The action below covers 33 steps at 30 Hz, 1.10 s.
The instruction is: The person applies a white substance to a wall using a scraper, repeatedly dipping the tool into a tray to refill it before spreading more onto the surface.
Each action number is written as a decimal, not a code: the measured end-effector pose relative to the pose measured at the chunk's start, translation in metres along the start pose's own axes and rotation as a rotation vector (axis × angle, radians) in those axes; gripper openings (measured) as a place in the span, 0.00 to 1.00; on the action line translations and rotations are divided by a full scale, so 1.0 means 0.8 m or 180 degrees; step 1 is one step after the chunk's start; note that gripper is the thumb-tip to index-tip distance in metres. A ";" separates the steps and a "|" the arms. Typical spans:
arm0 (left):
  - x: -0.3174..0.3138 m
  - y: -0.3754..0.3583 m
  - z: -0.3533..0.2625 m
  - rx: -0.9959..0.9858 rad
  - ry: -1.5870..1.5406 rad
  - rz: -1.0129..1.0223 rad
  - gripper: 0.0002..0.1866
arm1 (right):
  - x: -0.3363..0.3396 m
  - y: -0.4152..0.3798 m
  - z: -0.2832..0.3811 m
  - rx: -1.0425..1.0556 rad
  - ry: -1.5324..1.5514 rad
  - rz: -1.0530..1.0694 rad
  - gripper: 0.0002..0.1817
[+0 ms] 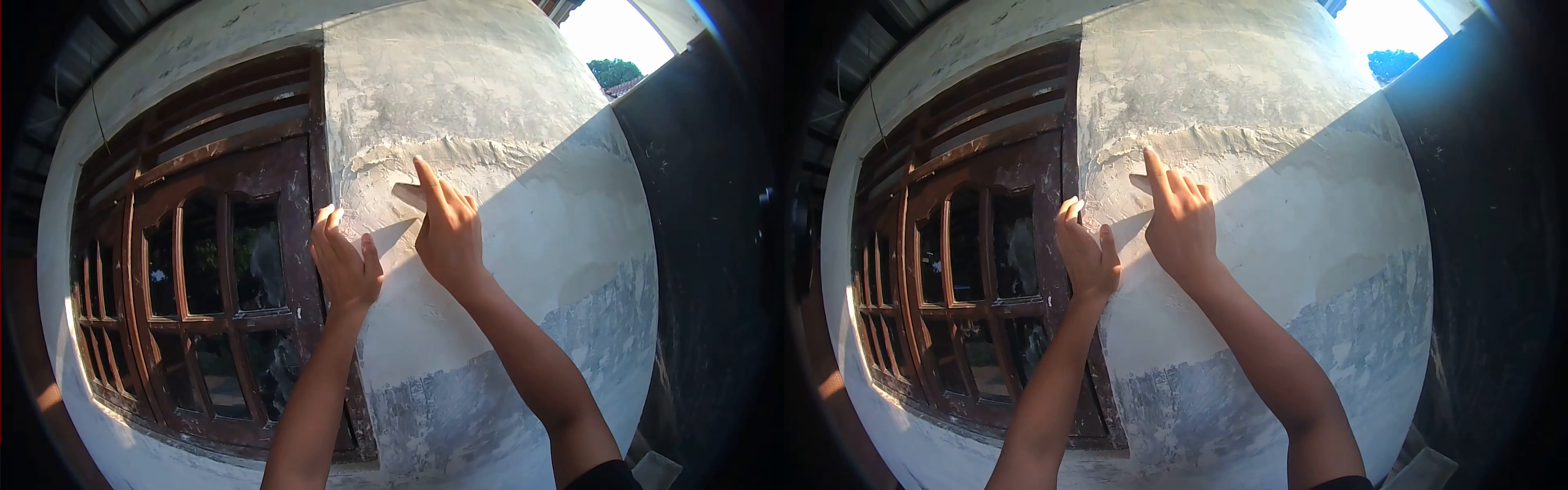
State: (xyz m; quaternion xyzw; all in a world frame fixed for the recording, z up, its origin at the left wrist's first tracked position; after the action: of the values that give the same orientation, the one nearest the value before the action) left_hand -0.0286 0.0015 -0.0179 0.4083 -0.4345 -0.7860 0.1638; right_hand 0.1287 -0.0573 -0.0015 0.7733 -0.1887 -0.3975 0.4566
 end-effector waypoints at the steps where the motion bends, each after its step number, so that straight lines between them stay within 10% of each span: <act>1: -0.001 0.000 0.001 0.0092 0.0018 0.0068 0.26 | -0.008 0.015 -0.012 -0.0182 0.0431 -0.0351 0.35; 15: -0.001 0.002 -0.005 0.0034 -0.0007 0.0394 0.29 | -0.079 0.150 -0.085 -0.0728 -0.1538 0.0014 0.32; 21: -0.001 0.002 -0.009 0.0048 0.0039 0.0430 0.28 | -0.100 0.120 -0.053 -0.0506 -0.0596 0.1061 0.34; 25: -0.001 0.005 -0.007 0.0148 0.0001 0.0451 0.28 | -0.070 0.140 -0.095 -0.0937 -0.1386 0.0004 0.30; 33: -0.003 0.000 -0.002 0.0327 0.0002 0.0451 0.28 | -0.083 0.129 -0.085 -0.0942 -0.1153 0.0059 0.27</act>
State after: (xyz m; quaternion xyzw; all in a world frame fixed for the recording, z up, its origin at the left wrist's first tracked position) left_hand -0.0255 0.0021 -0.0172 0.3846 -0.5019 -0.7490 0.1980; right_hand 0.1490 -0.0288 0.1345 0.6121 -0.2143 -0.5489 0.5273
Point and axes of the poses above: each hand's wrist, its own y-axis towards the middle knuckle, its own x-axis out of the back of the hand, z = x × y, the point moved 2 cm from there along y, towards the middle knuckle, and after that the axes turned 8 degrees about -z, right-handed, at the moved point
